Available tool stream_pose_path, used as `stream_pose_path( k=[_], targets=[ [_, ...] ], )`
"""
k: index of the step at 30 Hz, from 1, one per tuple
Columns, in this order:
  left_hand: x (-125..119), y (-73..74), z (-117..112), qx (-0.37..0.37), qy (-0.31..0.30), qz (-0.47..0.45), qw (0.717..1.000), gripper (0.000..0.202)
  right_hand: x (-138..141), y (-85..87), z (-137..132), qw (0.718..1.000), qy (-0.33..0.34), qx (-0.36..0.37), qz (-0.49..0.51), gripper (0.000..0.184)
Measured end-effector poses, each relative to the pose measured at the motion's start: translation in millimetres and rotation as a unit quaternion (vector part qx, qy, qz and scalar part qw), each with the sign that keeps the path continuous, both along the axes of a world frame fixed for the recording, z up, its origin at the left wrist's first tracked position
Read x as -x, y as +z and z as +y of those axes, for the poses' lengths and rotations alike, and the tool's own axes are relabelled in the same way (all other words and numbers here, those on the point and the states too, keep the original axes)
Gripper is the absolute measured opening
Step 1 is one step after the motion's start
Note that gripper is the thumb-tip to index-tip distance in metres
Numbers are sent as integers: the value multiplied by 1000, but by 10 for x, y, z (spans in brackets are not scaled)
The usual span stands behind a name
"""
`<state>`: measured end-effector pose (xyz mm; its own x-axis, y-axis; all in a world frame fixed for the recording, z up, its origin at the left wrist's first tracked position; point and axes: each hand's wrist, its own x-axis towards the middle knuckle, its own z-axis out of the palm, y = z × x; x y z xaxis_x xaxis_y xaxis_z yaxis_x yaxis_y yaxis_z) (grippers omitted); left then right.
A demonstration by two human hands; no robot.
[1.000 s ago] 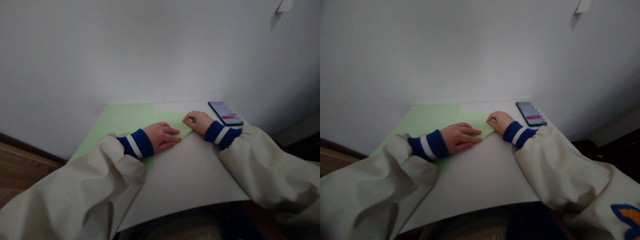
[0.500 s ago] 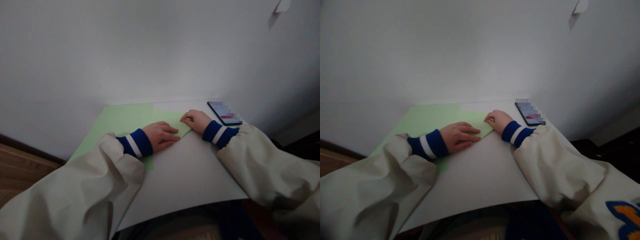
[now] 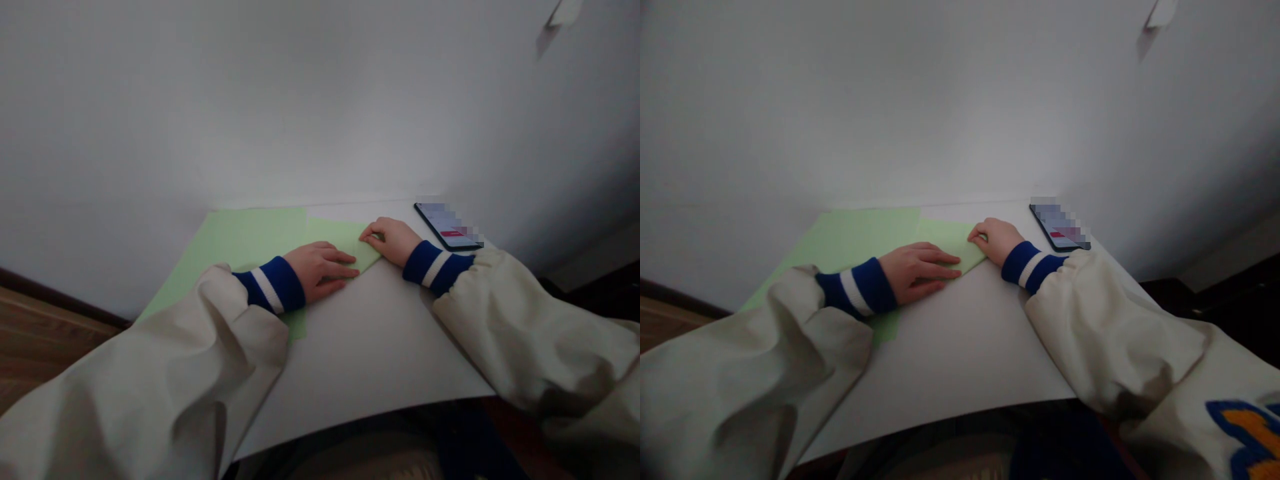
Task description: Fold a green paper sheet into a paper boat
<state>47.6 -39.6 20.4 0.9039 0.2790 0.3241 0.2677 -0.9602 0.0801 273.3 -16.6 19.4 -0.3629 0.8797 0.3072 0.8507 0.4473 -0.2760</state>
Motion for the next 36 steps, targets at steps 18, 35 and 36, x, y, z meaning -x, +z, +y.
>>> stream_pose_path(
  k=[18, 35, 36],
  targets=[
    [-6, 37, -21, -18, -24, 21, 999, 32, -20, -38, 35, 999, 22, -29, -25, 19],
    [24, 50, 56, -7, -21, 32, 999, 31, 127, 196, -317, 969, 144, -49, -196, 28],
    [29, 52, 62, -7, -19, 31, 999, 31, 143, 213, -338, 968, 142, -41, -204, 28]
  ],
)
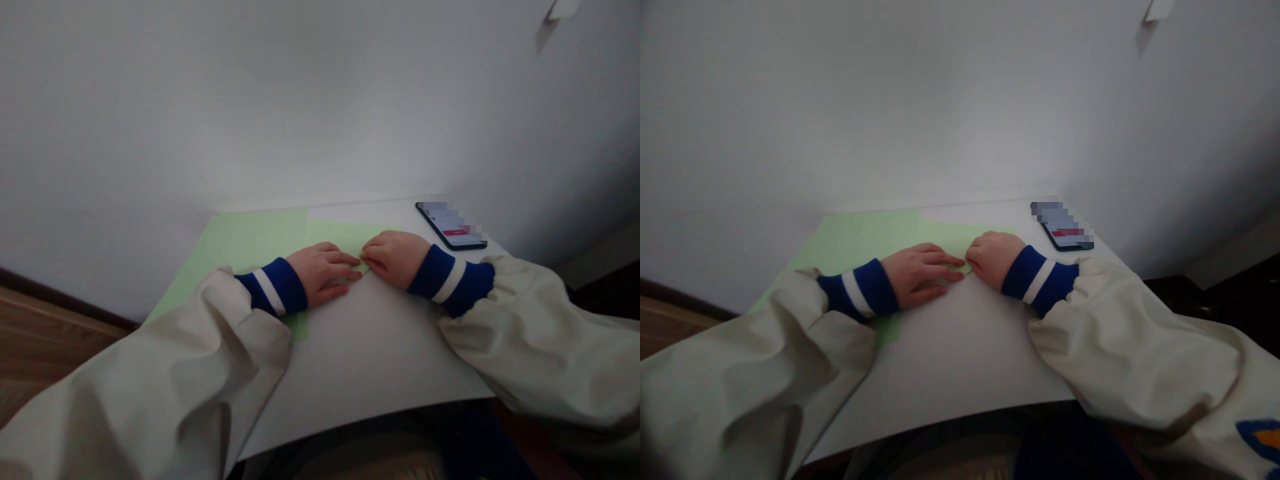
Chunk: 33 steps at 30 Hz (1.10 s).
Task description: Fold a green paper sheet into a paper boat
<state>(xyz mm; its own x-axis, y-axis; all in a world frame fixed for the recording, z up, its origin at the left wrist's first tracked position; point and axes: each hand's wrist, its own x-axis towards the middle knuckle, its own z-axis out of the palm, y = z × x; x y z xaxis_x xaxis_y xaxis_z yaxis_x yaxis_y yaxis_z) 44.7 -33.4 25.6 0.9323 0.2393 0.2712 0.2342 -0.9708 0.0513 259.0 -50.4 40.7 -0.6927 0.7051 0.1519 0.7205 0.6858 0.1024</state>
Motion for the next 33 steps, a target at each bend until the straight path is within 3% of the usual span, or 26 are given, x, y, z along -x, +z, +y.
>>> stream_pose_path(
  k=[4, 12, 22, 33],
  targets=[
    [14, 10, 47, -3, -4, 4, 1000, 31, 79, 68, -83, 999, -20, 20, -40, 28],
    [19, 24, 102, -11, 0, 10, 1000, 31, 167, 123, -180, 997, 4, 16, -80, 27],
    [4, -2, 118, -14, -1, 21, 1000, 33, 217, 206, -203, 994, -62, 31, -90, 32],
    [22, -36, 96, 15, 6, 5, 1000, 32, 160, 159, -146, 987, -121, -5, -106, 38]
  ],
)
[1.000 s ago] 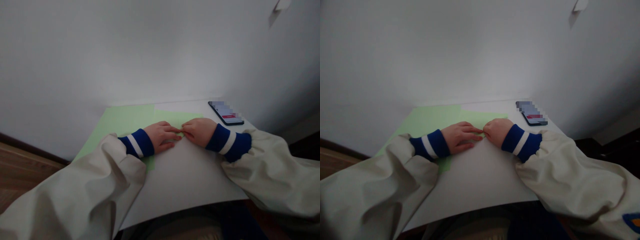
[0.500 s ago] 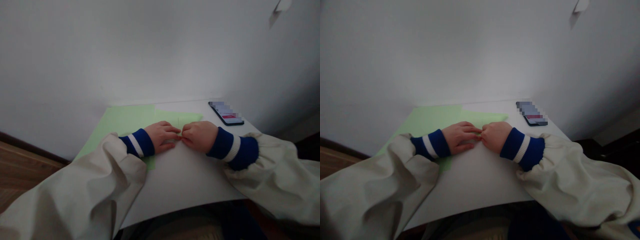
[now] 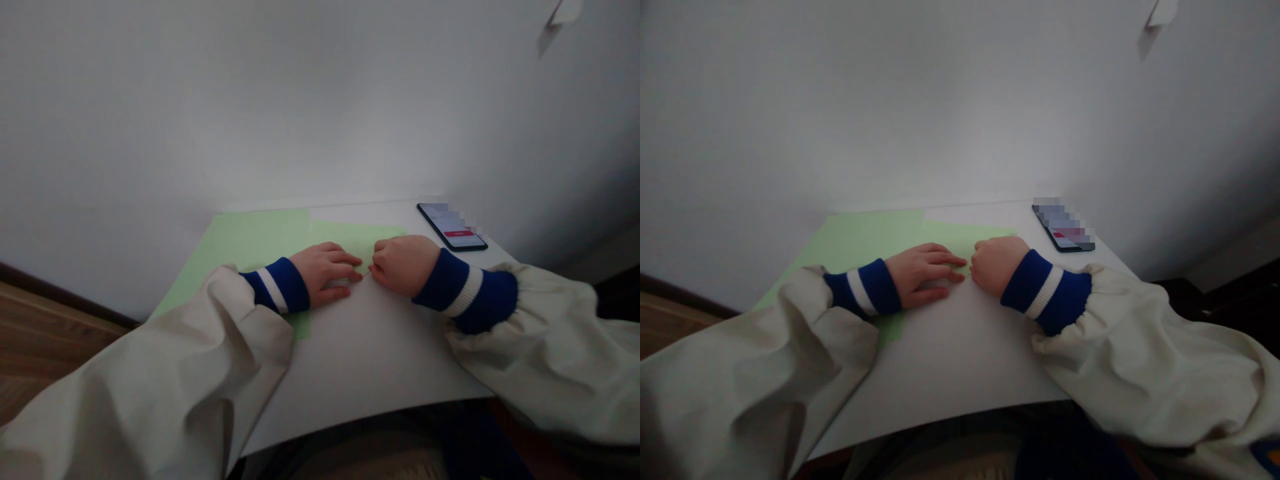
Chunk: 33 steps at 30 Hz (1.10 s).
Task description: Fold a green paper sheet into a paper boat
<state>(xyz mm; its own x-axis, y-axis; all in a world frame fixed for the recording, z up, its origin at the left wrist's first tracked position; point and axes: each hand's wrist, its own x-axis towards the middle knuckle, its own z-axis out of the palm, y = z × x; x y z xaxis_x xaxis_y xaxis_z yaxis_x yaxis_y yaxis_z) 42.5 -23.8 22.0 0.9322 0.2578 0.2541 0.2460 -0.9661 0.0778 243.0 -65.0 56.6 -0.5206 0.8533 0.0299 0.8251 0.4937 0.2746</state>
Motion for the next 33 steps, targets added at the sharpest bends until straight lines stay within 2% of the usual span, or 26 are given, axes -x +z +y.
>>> stream_pose_path(
  k=[5, 10, 17, 25, 30, 33],
  targets=[
    [13, -84, 24, 16, 24, 21, 999, 35, -18, 5, 14, 1000, -25, 2, -11, 39],
    [11, -96, 12, 37, 44, 33, 998, 38, -21, 31, 19, 998, -52, 29, -18, 42],
    [6, -12, 2, 44, 46, 45, 997, 40, 17, -5, -9, 999, -18, 8, -33, 40],
    [-55, 59, 47, 60, 56, 56, 995, 36, 107, -12, -131, 999, 45, 10, 4, 38],
    [-48, 32, 60, 62, 47, 49, 996, 35, 94, -1, -119, 999, 37, 12, 6, 35],
    [-36, 6, 64, 58, 50, 36, 996, 37, 82, 20, -99, 1000, 5, 20, -2, 36]
  ],
)
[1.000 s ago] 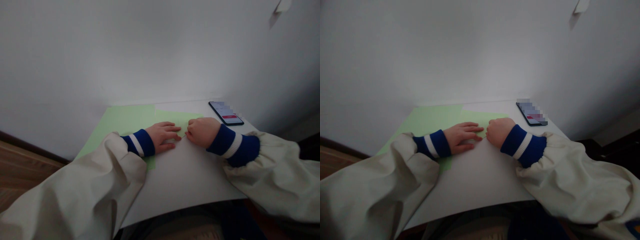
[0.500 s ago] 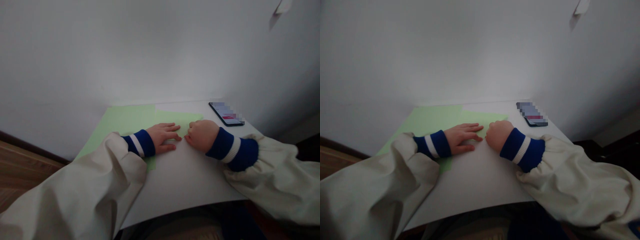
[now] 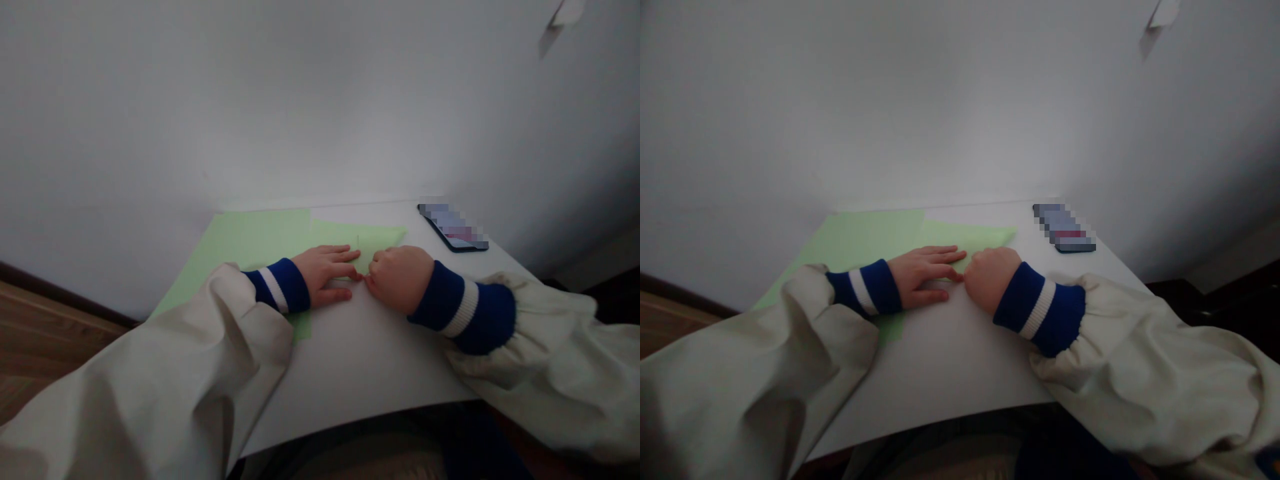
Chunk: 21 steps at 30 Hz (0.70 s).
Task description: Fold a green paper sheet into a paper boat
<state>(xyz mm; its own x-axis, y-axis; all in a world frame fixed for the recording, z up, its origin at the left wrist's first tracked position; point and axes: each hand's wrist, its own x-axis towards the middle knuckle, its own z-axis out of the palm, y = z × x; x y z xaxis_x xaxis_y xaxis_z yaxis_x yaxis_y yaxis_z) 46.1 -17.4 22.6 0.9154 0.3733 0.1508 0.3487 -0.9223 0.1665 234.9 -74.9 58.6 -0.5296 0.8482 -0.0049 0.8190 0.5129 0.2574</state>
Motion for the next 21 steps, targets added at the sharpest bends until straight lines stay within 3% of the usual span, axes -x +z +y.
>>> stream_pose_path(
  k=[6, 21],
  targets=[
    [27, -25, -15, 15, -3, -11, 1000, 37, -13, 64, 37, 995, -92, 13, -19, 43],
    [53, -37, -76, 35, -1, -13, 999, 35, -74, 150, 33, 988, -155, 18, -23, 38]
  ],
)
